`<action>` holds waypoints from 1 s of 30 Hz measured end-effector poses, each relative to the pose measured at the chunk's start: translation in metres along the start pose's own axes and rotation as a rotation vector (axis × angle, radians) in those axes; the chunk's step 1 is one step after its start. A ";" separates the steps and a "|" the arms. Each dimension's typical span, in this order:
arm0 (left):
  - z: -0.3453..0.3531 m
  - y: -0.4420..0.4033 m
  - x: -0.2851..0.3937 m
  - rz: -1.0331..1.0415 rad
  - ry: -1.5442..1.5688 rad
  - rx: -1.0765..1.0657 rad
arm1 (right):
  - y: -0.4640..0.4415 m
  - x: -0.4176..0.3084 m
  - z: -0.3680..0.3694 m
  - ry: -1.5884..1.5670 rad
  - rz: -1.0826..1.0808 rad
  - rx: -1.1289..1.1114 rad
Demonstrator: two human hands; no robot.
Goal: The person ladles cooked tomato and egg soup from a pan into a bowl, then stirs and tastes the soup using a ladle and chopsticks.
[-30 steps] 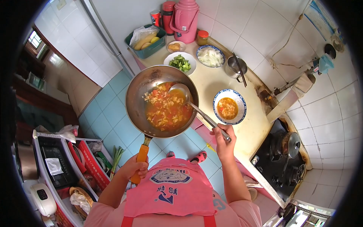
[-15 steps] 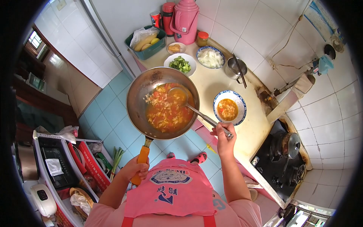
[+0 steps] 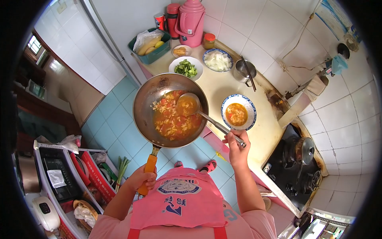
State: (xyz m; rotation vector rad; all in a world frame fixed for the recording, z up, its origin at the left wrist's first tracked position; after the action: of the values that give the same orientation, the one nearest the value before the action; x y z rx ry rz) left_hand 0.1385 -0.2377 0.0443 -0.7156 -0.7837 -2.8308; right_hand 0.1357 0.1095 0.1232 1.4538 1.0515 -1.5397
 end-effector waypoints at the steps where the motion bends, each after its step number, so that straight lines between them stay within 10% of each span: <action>1: 0.001 0.000 0.000 0.002 0.000 -0.005 | 0.001 -0.001 0.000 0.019 0.000 -0.005; 30: 0.006 -0.003 0.004 0.004 0.004 0.010 | -0.001 0.011 -0.018 -0.068 0.066 0.095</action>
State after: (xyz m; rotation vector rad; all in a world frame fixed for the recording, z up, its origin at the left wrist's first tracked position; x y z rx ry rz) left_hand 0.1371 -0.2325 0.0493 -0.7097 -0.7940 -2.8214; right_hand 0.1410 0.1270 0.1125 1.4744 0.8927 -1.5993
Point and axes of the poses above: each hand's wrist, its own y-axis away from the middle knuckle, its own z-axis out of the palm, x = y × z, the point moved 10 cm from there along -y, towards the middle knuckle, and after that the axes turned 15 degrees about -x, right-handed, at the moved point
